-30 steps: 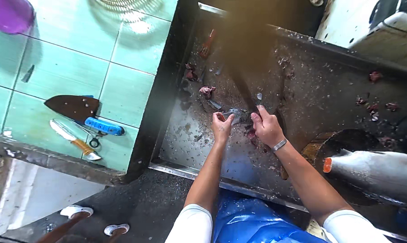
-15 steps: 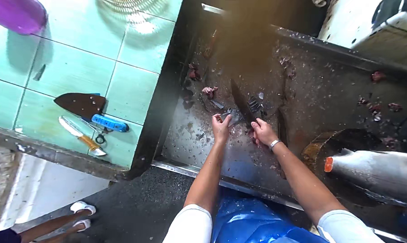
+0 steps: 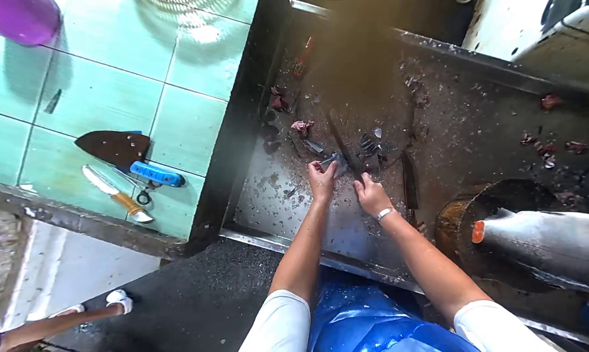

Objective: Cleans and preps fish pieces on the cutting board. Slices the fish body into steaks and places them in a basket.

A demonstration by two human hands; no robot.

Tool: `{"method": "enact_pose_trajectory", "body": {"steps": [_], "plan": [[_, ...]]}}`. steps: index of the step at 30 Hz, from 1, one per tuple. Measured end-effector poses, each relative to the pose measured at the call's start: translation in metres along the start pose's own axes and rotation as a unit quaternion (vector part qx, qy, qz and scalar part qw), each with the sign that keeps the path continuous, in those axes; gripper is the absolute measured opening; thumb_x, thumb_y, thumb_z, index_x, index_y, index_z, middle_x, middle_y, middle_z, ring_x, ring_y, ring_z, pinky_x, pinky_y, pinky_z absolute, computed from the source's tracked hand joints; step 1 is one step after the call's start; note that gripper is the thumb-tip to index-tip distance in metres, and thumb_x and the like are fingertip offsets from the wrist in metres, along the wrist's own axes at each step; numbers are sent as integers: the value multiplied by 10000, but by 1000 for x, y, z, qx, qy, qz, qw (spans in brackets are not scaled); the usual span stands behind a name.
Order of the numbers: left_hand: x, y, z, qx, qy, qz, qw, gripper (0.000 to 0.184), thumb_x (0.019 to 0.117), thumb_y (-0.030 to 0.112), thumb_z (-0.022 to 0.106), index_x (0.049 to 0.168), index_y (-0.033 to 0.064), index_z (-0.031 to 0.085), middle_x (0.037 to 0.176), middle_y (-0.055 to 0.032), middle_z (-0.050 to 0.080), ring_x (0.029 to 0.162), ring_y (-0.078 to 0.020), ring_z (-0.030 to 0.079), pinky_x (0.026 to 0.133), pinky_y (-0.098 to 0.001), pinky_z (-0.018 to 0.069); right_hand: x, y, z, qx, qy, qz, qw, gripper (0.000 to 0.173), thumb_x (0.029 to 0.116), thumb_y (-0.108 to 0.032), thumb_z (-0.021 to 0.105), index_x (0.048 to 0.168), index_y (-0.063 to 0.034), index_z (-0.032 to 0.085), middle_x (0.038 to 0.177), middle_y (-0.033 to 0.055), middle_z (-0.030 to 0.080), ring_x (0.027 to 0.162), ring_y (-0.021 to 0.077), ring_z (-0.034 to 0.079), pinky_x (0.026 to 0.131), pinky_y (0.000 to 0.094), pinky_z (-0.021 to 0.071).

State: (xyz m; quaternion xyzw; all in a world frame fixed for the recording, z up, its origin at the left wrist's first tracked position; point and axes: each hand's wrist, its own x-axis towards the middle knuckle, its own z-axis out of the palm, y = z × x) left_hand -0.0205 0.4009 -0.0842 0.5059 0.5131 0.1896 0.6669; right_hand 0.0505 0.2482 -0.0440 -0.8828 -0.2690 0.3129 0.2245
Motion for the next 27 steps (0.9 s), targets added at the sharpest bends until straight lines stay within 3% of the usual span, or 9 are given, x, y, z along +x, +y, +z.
{"method": "enact_pose_trajectory", "body": {"steps": [2, 4, 10, 14, 17, 20, 22, 25, 27], "plan": [[3, 3, 0, -8, -4, 0, 1000, 599, 894, 249, 813, 1325, 29, 459, 1007, -176, 645, 836, -258, 687, 721, -455, 631, 9, 4, -3, 17, -37, 24, 999, 547, 1107, -479, 356, 1455, -91, 521, 975, 237, 726, 884, 428, 728, 772, 636, 577], [-3, 0, -2, -13, -7, -2, 1000, 587, 899, 227, 810, 1319, 26, 454, 1010, -177, 647, 817, -255, 697, 690, -436, 639, 2, 2, -11, 26, -39, 31, 998, 525, 1101, -511, 352, 1401, -130, 553, 869, 219, 707, 760, 404, 716, 659, 613, 578], [-1, 2, -1, -12, -8, 6, 1000, 598, 895, 227, 813, 1325, 20, 453, 1032, -175, 644, 844, -250, 698, 714, -435, 638, -13, -20, -21, 27, 91, -64, 993, 495, 1106, -422, 389, 1404, -65, 558, 793, 163, 697, 689, 335, 709, 622, 548, 584], [-6, 3, -6, -58, -29, -3, 998, 582, 936, 188, 767, 1368, 28, 411, 1110, -192, 653, 905, -269, 710, 732, -426, 637, -5, -8, -4, -5, -30, 26, 999, 500, 1111, -444, 379, 1445, -101, 522, 966, 228, 727, 893, 426, 729, 774, 632, 576], [-8, 0, -21, -89, -57, 4, 994, 508, 974, 147, 706, 1378, 50, 412, 1122, -189, 664, 917, -278, 711, 734, -432, 631, -13, -13, -21, 22, -85, 42, 995, 466, 1105, -489, 370, 1352, -140, 556, 836, 194, 695, 708, 368, 709, 661, 579, 588], [-15, 2, -46, -95, -91, 25, 991, 460, 1011, 218, 661, 1392, 110, 425, 1124, -141, 660, 925, -241, 695, 758, -411, 616, -14, 15, -47, 156, -185, 90, 966, 479, 1090, -531, 409, 1401, -194, 548, 735, 115, 639, 540, 236, 626, 536, 423, 578], [-28, 13, -64, -66, -97, 39, 992, 464, 1013, 314, 660, 1404, 192, 443, 1144, -82, 667, 934, -184, 684, 771, -368, 597, -13, 45, -64, 263, -136, 148, 944, 490, 1090, -508, 438, 1442, -178, 521, 723, 95, 627, 501, 197, 597, 478, 371, 564], [-31, 30, -98, -55, -68, 99, 991, 506, 977, 353, 712, 1408, 253, 468, 1151, -71, 672, 921, -197, 691, 764, -406, 611, -14, 51, -66, 235, 34, 158, 959, 581, 1112, -467, 384, 1561, -99, 381, 771, 122, 660, 559, 232, 654, 552, 443, 610], [-27, 55, -123, -29, -28, 131, 991, 499, 986, 325, 703, 1412, 223, 465, 1143, -97, 670, 930, -217, 691, 769, -439, 615, -24, 38, -59, 212, 5, 107, 971, 563, 1123, -409, 360, 1535, -26, 385, 732, 106, 634, 540, 217, 637, 536, 431, 600]]}}
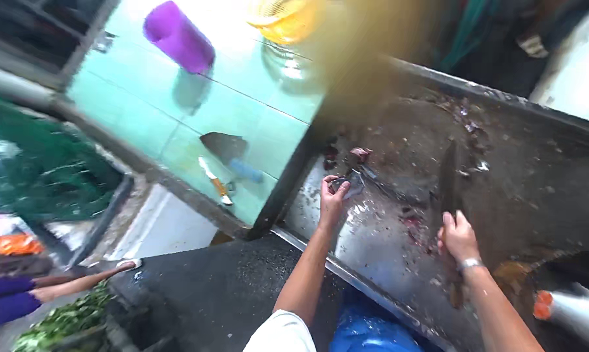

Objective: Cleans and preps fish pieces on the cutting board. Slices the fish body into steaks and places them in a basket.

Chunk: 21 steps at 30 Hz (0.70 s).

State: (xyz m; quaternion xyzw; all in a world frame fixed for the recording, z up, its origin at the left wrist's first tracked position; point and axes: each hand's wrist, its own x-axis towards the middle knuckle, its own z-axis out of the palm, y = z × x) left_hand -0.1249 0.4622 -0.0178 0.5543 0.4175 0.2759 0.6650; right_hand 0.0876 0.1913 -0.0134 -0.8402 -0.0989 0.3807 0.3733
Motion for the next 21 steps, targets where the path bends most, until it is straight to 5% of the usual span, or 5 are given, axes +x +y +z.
{"method": "enact_pose_trajectory", "body": {"steps": [3, 6, 8, 10, 21], "plan": [[18, 34, -30, 31, 49, 41, 997, 500, 979, 301, 709, 1392, 149, 471, 1119, -109, 682, 920, -216, 696, 772, -430, 612, -8, 9, -4, 44, -126, 5, 991, 414, 1110, -370, 405, 1311, -41, 554, 653, 81, 615, 468, 197, 604, 447, 390, 564], [35, 63, -53, 20, 95, 63, 993, 489, 979, 273, 704, 1367, 76, 481, 1123, -139, 681, 934, -236, 699, 783, -436, 612, -1, 23, -24, 58, 32, 32, 997, 524, 1122, -408, 384, 1489, -35, 413, 695, 114, 621, 488, 220, 620, 460, 432, 577], [46, 70, -57, 18, 108, 57, 992, 486, 983, 268, 699, 1368, 75, 473, 1131, -143, 677, 925, -230, 699, 777, -427, 612, 5, 22, -40, -91, 149, -11, 985, 592, 1096, -318, 476, 1591, -25, 332, 1078, 268, 691, 824, 383, 720, 742, 597, 594], [70, 81, -49, 25, 103, 48, 993, 509, 981, 260, 701, 1389, 70, 462, 1136, -155, 683, 923, -232, 699, 784, -428, 606, 11, 11, -45, -194, 154, -81, 965, 709, 993, -157, 561, 1637, -93, 273, 1447, 353, 512, 1235, 542, 587, 1004, 732, 453], [306, 270, 17, -37, 111, 110, 987, 598, 1031, 377, 615, 1464, 15, 417, 1150, -189, 658, 836, -229, 673, 719, -381, 591, 83, -59, 19, -341, 77, -124, 928, 725, 933, -167, 673, 1600, -208, 395, 1452, 303, 506, 1245, 474, 592, 997, 599, 532]]}}
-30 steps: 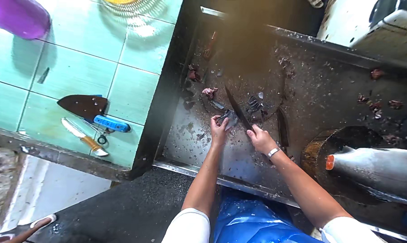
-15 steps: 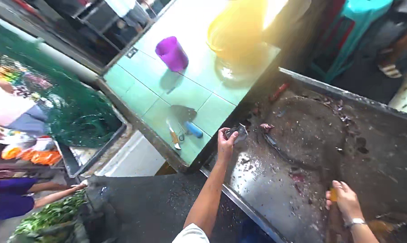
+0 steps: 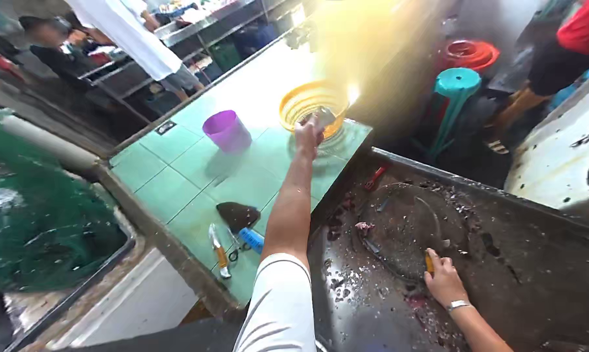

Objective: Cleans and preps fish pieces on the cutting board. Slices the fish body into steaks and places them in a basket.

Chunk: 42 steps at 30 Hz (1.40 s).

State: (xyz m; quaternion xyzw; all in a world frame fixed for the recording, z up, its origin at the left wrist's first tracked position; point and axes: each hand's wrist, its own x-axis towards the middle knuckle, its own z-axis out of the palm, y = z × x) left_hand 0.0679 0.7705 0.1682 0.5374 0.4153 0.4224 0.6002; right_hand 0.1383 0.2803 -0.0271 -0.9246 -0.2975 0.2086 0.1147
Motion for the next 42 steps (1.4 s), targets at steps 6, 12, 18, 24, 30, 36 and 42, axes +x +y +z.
{"method": "enact_pose_trajectory", "body": {"steps": [6, 12, 18, 24, 30, 36, 42], "plan": [[58, -33, 8, 633, -46, 98, 766, 1035, 857, 521, 725, 1653, 117, 201, 1672, -215, 266, 1545, -495, 163, 1129, -814, 160, 9, 11, 16, -17, 13, 2, 1000, 747, 960, -184, 628, 1637, -201, 312, 1478, 294, 478, 1284, 453, 567, 1038, 551, 515], [55, -71, 17, 707, -119, 221, 661, 440, 940, 75, 644, 1368, 9, 566, 1397, -337, 534, 1301, -583, 487, 958, -803, 397, -18, 63, -3, 89, 163, 90, 978, 697, 944, -143, 601, 1598, -82, 368, 1442, 307, 495, 1206, 427, 618, 980, 517, 559], [-100, -58, 27, 644, -218, 297, 671, 289, 1029, 62, 485, 1292, -18, 571, 1315, -341, 559, 1236, -578, 529, 939, -767, 431, -21, 137, -16, 141, 119, 283, 941, 758, 935, -116, 631, 1622, -168, 314, 1523, 332, 400, 1150, 510, 629, 881, 653, 565], [-231, -129, 34, 567, -370, 380, 631, 328, 1033, 94, 513, 1353, 80, 579, 1310, -258, 601, 1232, -522, 547, 936, -740, 431, -55, 155, -28, 85, 174, 208, 959, 571, 960, -244, 667, 1508, -157, 534, 1550, 221, 447, 1397, 417, 470, 1128, 549, 452], [-318, -177, 57, 513, -452, 345, 643, 310, 1058, 64, 453, 1326, -18, 586, 1298, -354, 570, 1250, -627, 475, 969, -793, 369, -250, 173, -20, 40, 334, -12, 942, 217, 902, -64, 605, 1063, -30, 746, 1145, 185, 693, 1121, 324, 664, 1000, 474, 552], [-408, -173, 55, 512, -326, 298, 737, 544, 961, 294, 576, 1470, 123, 489, 1482, -318, 451, 1381, -591, 364, 1098, -760, 238, -275, 169, 52, 80, 148, 55, 984, 337, 915, -123, 667, 1243, -50, 697, 1274, 200, 663, 1214, 357, 637, 1018, 487, 555], [-555, -200, 38, 413, -356, 133, 828, 505, 989, 206, 601, 1423, -21, 482, 1370, -263, 556, 1191, -320, 602, 935, -449, 539, -178, 155, 76, 89, -48, 103, 989, 625, 991, -204, 655, 1573, -187, 428, 1490, 255, 505, 1387, 478, 457, 1089, 660, 425]]}}
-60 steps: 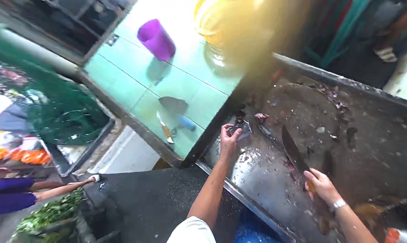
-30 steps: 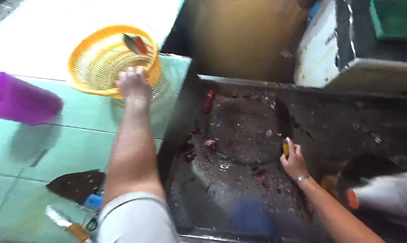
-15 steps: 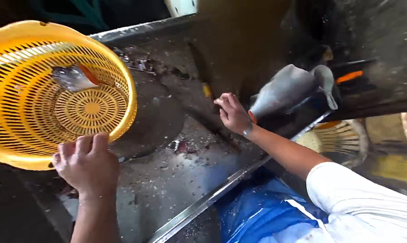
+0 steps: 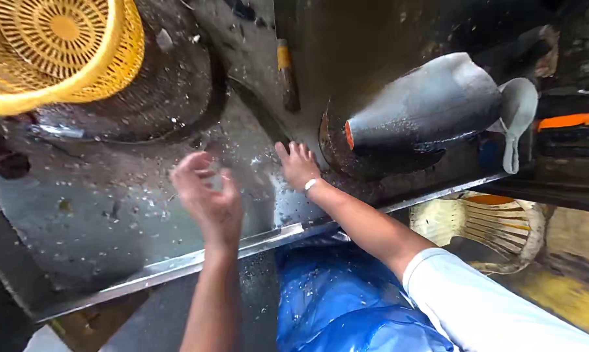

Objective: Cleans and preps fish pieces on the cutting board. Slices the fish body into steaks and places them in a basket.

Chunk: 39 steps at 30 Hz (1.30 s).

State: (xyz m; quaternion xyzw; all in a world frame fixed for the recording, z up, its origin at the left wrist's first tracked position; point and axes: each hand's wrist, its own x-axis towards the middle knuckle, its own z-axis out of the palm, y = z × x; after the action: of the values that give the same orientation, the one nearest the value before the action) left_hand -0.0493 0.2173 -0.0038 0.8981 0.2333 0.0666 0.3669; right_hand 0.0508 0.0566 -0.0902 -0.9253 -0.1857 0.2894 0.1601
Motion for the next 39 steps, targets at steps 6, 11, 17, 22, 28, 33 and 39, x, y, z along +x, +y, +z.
{"method": "enact_pose_trajectory", "body": {"steps": [6, 11, 17, 22, 28, 33, 39], "plan": [[-96, -1, 61, -117, 14, -127, 985, 441, 987, 236, 609, 1387, 70, 526, 1322, -123, 603, 1083, -194, 645, 840, -393, 570, -2, 2, -6, 12, -28, 18, 999, 608, 999, -131, 595, 1572, -202, 404, 1452, 306, 504, 1336, 515, 489, 1012, 641, 489], [-115, 23, 78, -179, 36, -164, 969, 417, 978, 230, 607, 1367, 93, 540, 1234, -96, 619, 989, -177, 650, 814, -371, 568, -26, 8, -19, 54, -61, 13, 997, 734, 908, -60, 702, 1566, -190, 403, 1487, 317, 453, 1371, 540, 442, 962, 659, 528], [-95, 51, 79, -205, 23, -113, 972, 390, 1010, 231, 583, 1381, 120, 540, 1162, -89, 634, 880, -178, 645, 725, -359, 565, -37, 26, -23, 88, -44, -77, 992, 726, 902, -217, 785, 1545, -172, 451, 1456, 297, 455, 1321, 486, 500, 970, 586, 557], [-95, 96, 111, -379, -152, -185, 894, 376, 1014, 196, 592, 1373, 122, 506, 1150, -26, 636, 883, -119, 652, 747, -341, 578, -86, 102, -156, 70, 297, -189, 933, 237, 978, -135, 613, 1150, -36, 743, 1192, 170, 714, 1156, 308, 671, 1035, 451, 535], [-96, 198, 194, -540, -385, -322, 676, 449, 1076, 296, 476, 1491, 135, 421, 1313, -92, 610, 1049, -185, 663, 874, -365, 565, -18, 262, -293, -65, 193, 0, 979, 375, 1051, -238, 471, 1335, -74, 653, 1439, 166, 586, 1412, 355, 472, 1213, 502, 335], [-101, 264, 272, -566, -285, -355, 687, 636, 1034, 302, 604, 1566, 83, 333, 1505, -157, 504, 1308, -265, 565, 1071, -445, 488, 27, 337, -310, -104, 35, -25, 994, 487, 1082, -437, 393, 1220, -118, 735, 1265, 191, 695, 1285, 409, 596, 1101, 668, 400], [-101, 332, 336, -674, -53, -355, 646, 788, 947, 398, 737, 1557, 164, 297, 1492, -126, 507, 1335, -281, 544, 1109, -501, 476, 48, 343, -337, -115, -88, -93, 985, 590, 1067, -552, 389, 1100, -93, 758, 1069, 227, 725, 1082, 438, 673, 937, 713, 461]]}}
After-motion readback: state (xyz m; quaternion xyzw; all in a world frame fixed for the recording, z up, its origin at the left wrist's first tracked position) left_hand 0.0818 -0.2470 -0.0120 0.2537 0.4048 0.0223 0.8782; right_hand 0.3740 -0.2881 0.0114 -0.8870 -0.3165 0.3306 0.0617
